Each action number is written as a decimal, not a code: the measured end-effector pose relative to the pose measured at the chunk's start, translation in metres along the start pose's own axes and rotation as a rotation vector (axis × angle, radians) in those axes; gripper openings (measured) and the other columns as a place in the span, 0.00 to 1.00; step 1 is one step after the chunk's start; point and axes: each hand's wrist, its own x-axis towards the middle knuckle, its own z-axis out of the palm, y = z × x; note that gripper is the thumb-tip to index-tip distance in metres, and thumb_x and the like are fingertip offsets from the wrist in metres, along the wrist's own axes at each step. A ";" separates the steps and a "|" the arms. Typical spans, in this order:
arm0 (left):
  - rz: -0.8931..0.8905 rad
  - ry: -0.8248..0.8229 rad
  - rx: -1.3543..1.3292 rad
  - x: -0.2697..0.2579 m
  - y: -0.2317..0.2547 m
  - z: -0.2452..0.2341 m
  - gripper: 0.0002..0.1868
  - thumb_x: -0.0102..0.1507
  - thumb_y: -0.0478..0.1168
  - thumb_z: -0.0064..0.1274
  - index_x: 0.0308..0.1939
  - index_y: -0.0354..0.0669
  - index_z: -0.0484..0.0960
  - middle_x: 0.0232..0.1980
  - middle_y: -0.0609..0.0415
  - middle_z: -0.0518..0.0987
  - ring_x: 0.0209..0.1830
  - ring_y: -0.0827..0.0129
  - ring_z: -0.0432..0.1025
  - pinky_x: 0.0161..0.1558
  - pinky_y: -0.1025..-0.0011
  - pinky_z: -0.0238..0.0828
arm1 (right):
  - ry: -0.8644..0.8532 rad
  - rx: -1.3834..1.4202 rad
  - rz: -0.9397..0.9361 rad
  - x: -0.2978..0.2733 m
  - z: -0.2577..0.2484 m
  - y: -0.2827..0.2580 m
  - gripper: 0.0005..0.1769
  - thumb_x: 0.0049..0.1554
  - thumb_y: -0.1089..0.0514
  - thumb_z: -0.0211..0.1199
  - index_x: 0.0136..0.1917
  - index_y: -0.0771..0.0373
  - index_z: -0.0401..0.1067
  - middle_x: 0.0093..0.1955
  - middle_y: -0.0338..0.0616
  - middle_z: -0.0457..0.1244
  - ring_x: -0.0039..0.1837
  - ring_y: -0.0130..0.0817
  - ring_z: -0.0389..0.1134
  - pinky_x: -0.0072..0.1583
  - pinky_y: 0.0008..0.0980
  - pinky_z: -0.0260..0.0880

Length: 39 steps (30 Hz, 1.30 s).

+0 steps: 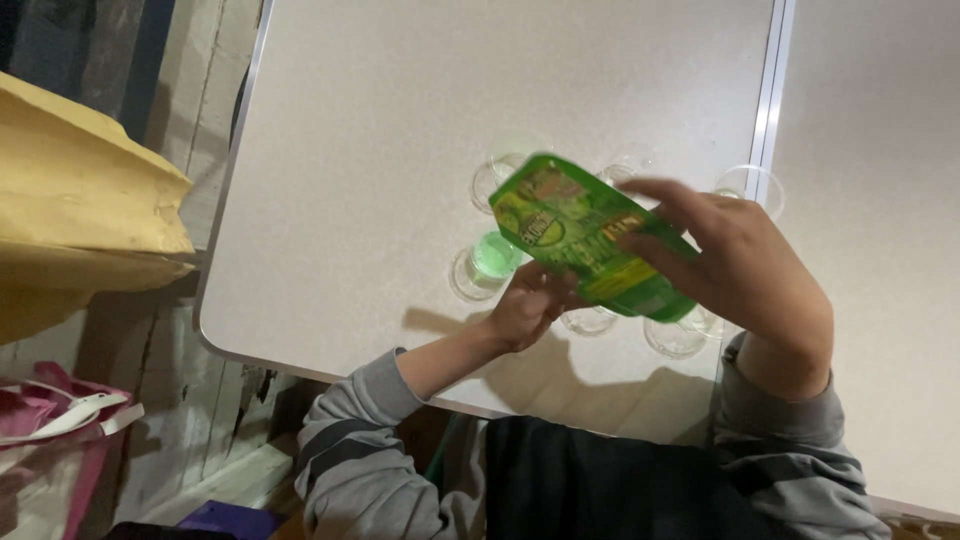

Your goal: Pouring green liquid from a pouch into small plastic cups and arranging them on a table

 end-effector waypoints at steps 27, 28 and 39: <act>0.009 0.183 0.107 -0.001 0.000 0.006 0.20 0.66 0.43 0.61 0.58 0.34 0.79 0.57 0.46 0.82 0.59 0.57 0.76 0.59 0.53 0.78 | -0.347 -0.133 -0.007 -0.011 0.005 0.028 0.15 0.63 0.54 0.54 0.61 0.56 0.73 0.37 0.40 0.73 0.33 0.39 0.74 0.35 0.42 0.67; -0.007 0.214 0.091 0.000 0.003 0.008 0.18 0.67 0.46 0.58 0.54 0.35 0.81 0.56 0.45 0.83 0.57 0.58 0.77 0.57 0.53 0.79 | -0.350 -0.127 0.005 -0.010 0.005 0.026 0.15 0.63 0.53 0.54 0.61 0.57 0.73 0.39 0.40 0.73 0.34 0.39 0.74 0.36 0.42 0.68; 0.002 0.154 0.138 -0.001 0.000 0.009 0.14 0.63 0.33 0.62 0.52 0.35 0.82 0.52 0.48 0.84 0.54 0.59 0.77 0.53 0.59 0.81 | -0.314 -0.136 -0.044 -0.010 0.005 0.028 0.12 0.63 0.56 0.55 0.58 0.58 0.73 0.34 0.43 0.70 0.31 0.42 0.71 0.34 0.43 0.64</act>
